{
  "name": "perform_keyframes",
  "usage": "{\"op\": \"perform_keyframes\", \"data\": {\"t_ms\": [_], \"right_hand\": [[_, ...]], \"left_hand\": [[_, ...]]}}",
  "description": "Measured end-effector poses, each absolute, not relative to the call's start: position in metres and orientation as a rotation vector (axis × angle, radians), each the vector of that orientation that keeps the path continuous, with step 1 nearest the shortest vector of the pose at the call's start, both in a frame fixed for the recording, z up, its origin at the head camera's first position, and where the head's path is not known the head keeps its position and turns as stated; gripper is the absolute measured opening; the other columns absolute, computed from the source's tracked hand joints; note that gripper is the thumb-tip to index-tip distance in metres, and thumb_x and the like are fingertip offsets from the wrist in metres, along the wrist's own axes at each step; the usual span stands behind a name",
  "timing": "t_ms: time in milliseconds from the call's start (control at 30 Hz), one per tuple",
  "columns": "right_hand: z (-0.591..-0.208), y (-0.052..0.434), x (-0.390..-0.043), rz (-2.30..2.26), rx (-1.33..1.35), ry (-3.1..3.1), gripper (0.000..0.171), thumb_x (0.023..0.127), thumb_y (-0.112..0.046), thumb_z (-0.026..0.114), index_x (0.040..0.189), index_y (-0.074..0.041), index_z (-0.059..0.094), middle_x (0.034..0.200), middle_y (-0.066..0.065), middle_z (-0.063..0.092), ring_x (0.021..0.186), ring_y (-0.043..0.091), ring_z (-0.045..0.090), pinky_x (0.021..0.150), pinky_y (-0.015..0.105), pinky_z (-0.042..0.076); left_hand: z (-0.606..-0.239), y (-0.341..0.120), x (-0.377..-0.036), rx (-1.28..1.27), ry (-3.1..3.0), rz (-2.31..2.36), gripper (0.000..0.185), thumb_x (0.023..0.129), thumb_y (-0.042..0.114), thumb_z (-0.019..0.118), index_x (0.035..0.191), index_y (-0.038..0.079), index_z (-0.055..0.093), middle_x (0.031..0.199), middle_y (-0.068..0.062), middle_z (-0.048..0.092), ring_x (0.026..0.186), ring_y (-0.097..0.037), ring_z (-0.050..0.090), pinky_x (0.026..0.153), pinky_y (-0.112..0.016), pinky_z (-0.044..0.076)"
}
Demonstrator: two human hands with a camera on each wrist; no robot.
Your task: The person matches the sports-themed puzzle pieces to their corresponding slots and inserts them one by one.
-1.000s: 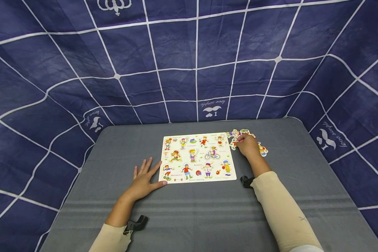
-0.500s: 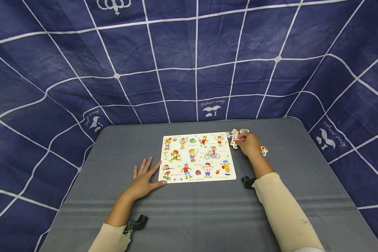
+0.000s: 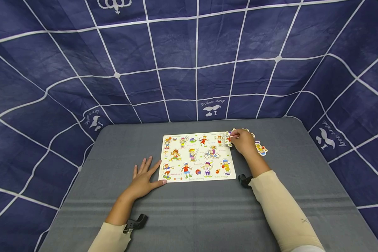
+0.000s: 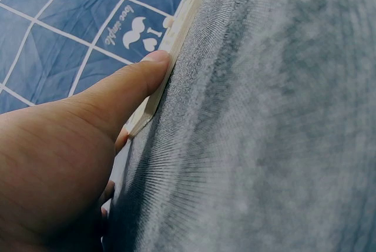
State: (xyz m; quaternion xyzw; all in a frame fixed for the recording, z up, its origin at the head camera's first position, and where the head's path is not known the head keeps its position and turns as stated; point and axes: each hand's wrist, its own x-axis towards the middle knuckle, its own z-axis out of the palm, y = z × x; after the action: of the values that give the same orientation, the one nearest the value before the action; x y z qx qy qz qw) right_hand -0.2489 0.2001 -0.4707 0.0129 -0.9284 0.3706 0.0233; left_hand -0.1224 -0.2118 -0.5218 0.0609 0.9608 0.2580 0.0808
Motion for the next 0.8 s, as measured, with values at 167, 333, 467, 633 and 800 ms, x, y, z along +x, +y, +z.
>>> {"op": "perform_keyframes", "data": {"t_ms": [167, 333, 467, 633, 800], "right_hand": [[-0.469, 0.193, -0.250, 1.147, 0.044, -2.885, 0.019, 0.095, -0.014, 0.064, 0.107, -0.002, 0.071, 0.102, 0.018, 0.070, 0.096, 0.030, 0.062, 0.074, 0.029, 0.043], [-0.468, 0.186, -0.251, 1.144, 0.055, -2.897, 0.018, 0.095, -0.014, 0.064, 0.107, -0.003, 0.072, 0.100, 0.016, 0.070, 0.093, 0.029, 0.061, 0.075, 0.031, 0.042], [-0.465, 0.181, -0.251, 1.146, 0.069, -2.911, 0.018, 0.095, -0.013, 0.064, 0.107, -0.003, 0.072, 0.101, 0.016, 0.070, 0.094, 0.029, 0.060, 0.076, 0.032, 0.041], [-0.464, 0.175, -0.252, 1.160, 0.084, -2.927, 0.019, 0.095, -0.013, 0.063, 0.109, -0.004, 0.072, 0.104, 0.015, 0.069, 0.093, 0.027, 0.059, 0.073, 0.030, 0.042], [-0.466, 0.167, -0.255, 1.165, 0.121, -2.943, 0.019, 0.096, -0.016, 0.063, 0.110, -0.005, 0.072, 0.104, 0.013, 0.069, 0.088, 0.024, 0.059, 0.072, 0.029, 0.043]], "left_hand": [[-0.522, -0.212, -0.123, 0.181, 2.876, 0.762, 0.093, 0.083, 0.067, 0.071, 0.160, 0.031, 0.031, 0.172, -0.012, 0.005, 0.159, -0.038, -0.005, 0.122, -0.067, -0.009], [-0.524, -0.213, -0.122, 0.182, 2.879, 0.760, 0.094, 0.083, 0.067, 0.070, 0.160, 0.031, 0.031, 0.172, -0.013, 0.005, 0.159, -0.038, -0.004, 0.122, -0.067, -0.009], [-0.524, -0.213, -0.122, 0.187, 2.885, 0.763, 0.093, 0.083, 0.066, 0.071, 0.160, 0.031, 0.032, 0.172, -0.013, 0.007, 0.159, -0.039, -0.003, 0.122, -0.067, -0.008], [-0.523, -0.212, -0.121, 0.188, 2.891, 0.766, 0.093, 0.083, 0.065, 0.072, 0.160, 0.030, 0.032, 0.172, -0.014, 0.008, 0.159, -0.039, -0.002, 0.122, -0.067, -0.008], [-0.522, -0.212, -0.122, 0.184, 2.882, 0.776, 0.093, 0.083, 0.066, 0.071, 0.160, 0.030, 0.032, 0.172, -0.013, 0.007, 0.159, -0.039, -0.003, 0.122, -0.067, -0.009]]}}
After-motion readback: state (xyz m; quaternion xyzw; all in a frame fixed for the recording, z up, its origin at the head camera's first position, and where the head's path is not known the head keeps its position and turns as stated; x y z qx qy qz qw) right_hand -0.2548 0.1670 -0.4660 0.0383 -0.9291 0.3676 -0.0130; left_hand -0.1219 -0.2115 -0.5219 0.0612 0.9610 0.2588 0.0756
